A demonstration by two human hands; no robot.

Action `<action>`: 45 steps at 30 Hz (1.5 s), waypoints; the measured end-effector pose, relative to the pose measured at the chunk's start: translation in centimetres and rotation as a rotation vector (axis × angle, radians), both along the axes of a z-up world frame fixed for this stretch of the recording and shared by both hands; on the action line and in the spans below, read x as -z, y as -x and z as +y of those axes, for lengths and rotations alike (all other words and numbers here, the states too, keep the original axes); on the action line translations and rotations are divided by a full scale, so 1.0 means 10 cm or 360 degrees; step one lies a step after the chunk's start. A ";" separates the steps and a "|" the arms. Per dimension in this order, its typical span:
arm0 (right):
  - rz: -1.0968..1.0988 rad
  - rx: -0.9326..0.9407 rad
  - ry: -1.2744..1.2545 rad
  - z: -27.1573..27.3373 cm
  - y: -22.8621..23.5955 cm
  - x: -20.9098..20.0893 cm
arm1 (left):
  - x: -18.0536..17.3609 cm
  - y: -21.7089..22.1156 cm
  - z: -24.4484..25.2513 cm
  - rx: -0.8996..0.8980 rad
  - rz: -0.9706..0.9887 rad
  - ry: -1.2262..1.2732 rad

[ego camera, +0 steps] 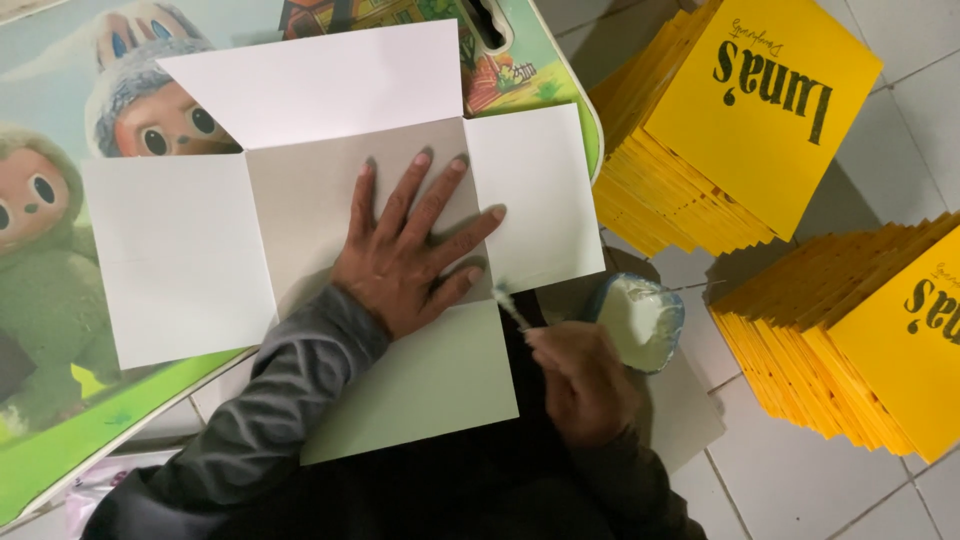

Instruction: The person sits on the floor and glues yellow printed paper cards onto white backing sheets. They apply glue with a small brush from a container, press the yellow card onto the sheet, fold the backing over it, and stack the finished pieces with other completed stacks on the floor.

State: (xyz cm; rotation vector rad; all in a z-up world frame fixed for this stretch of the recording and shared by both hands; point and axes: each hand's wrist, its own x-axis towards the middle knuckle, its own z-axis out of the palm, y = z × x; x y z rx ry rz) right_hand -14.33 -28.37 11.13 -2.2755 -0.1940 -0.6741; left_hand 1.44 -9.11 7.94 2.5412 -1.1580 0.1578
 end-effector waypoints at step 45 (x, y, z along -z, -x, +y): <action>0.0249 0.0276 -0.0086 -0.65 -0.19 -0.35 | 0.04 0.00 0.00 -0.0019 -0.0109 0.0031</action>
